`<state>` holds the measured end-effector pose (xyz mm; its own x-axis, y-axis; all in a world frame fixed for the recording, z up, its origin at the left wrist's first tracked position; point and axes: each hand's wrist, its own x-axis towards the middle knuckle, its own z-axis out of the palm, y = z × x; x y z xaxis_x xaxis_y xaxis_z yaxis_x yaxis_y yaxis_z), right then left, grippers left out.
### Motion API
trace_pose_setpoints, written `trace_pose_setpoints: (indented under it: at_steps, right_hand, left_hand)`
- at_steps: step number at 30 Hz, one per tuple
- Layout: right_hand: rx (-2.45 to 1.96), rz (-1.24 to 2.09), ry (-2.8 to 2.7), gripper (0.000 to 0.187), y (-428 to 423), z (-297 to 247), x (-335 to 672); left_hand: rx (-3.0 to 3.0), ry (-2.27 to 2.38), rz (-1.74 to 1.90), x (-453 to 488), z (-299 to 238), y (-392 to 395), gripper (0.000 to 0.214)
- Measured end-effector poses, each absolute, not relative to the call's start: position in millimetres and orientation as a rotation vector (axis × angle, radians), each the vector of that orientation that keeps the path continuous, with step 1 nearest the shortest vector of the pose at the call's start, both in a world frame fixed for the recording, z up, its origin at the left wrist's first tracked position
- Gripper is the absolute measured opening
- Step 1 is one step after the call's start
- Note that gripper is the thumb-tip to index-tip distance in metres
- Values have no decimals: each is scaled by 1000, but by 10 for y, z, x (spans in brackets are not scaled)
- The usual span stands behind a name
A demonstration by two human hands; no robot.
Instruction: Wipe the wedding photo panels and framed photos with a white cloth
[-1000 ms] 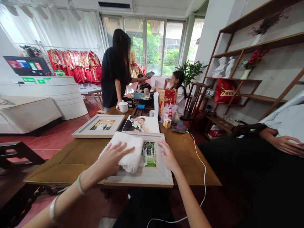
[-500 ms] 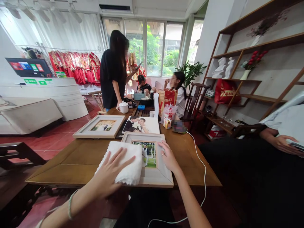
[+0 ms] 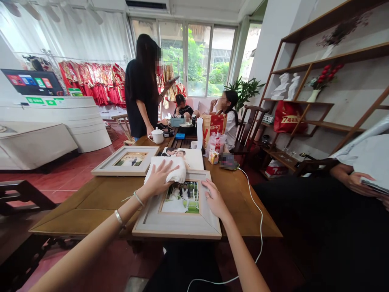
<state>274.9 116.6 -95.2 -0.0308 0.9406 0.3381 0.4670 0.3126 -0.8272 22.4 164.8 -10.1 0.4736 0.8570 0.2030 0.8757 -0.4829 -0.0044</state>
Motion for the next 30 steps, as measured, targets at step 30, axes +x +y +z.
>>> trace_pose_setpoints:
  at_steps: [30]
  right_hand:
    - [-1263, 484, -1746, 39, 1441, -845, 2772]
  left_hand:
    - [-2683, -1642, -122, 173, -123, 747, 68]
